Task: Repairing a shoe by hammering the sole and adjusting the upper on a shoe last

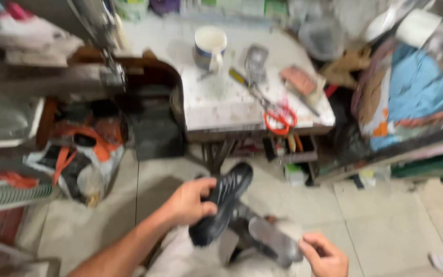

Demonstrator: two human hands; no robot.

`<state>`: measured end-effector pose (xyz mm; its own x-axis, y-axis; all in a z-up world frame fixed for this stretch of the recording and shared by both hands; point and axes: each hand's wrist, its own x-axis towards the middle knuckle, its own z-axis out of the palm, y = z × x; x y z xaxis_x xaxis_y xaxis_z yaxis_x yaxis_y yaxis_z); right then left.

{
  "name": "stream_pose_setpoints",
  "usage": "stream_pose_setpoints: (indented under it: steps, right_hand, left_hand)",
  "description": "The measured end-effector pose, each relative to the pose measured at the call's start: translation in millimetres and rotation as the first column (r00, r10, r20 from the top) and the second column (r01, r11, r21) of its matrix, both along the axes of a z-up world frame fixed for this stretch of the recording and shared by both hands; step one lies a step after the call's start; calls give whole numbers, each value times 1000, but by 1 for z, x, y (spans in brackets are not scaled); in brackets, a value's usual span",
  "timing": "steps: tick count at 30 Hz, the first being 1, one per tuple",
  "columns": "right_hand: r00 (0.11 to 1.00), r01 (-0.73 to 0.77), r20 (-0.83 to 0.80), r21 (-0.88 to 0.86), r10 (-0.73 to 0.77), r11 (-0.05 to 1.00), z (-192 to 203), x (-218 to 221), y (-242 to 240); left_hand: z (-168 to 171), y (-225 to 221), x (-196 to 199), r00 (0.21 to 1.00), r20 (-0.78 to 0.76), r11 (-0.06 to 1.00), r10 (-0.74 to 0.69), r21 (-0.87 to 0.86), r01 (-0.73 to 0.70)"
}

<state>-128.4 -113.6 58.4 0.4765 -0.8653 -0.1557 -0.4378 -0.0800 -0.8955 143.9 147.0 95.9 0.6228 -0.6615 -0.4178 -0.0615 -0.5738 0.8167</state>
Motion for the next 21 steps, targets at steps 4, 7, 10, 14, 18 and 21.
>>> stream_pose_setpoints:
  steps: [4, 7, 10, 14, 18, 21]
  right_hand:
    - [961, -217, 134, -167, 241, 962, 26, -6, 17]
    - [927, -234, 237, -240, 291, 942, 66, -2, 31]
    - [867, -211, 352, -382, 353, 900, 81, 5, 24]
    - [872, -116, 375, -466, 314, 877, 94, 21, 6]
    - [779, -193, 627, 237, 2, 952, 68, 34, -30]
    - [662, -295, 748, 315, -45, 902, 46, 37, -27]
  left_hand:
    - [3, -16, 5, 996, 73, 980, -45, -191, 58]
    - [21, -21, -1, 992, 59, 964, -112, -235, 123]
    - [33, -31, 3, 970, 50, 913, -236, -330, 239]
    - [36, -34, -4, 911, 184, 849, -370, -331, 412]
    - [59, -39, -27, 767, 414, 712, -490, -318, 626]
    - [20, -39, -50, 492, 853, 666, -175, -266, 697]
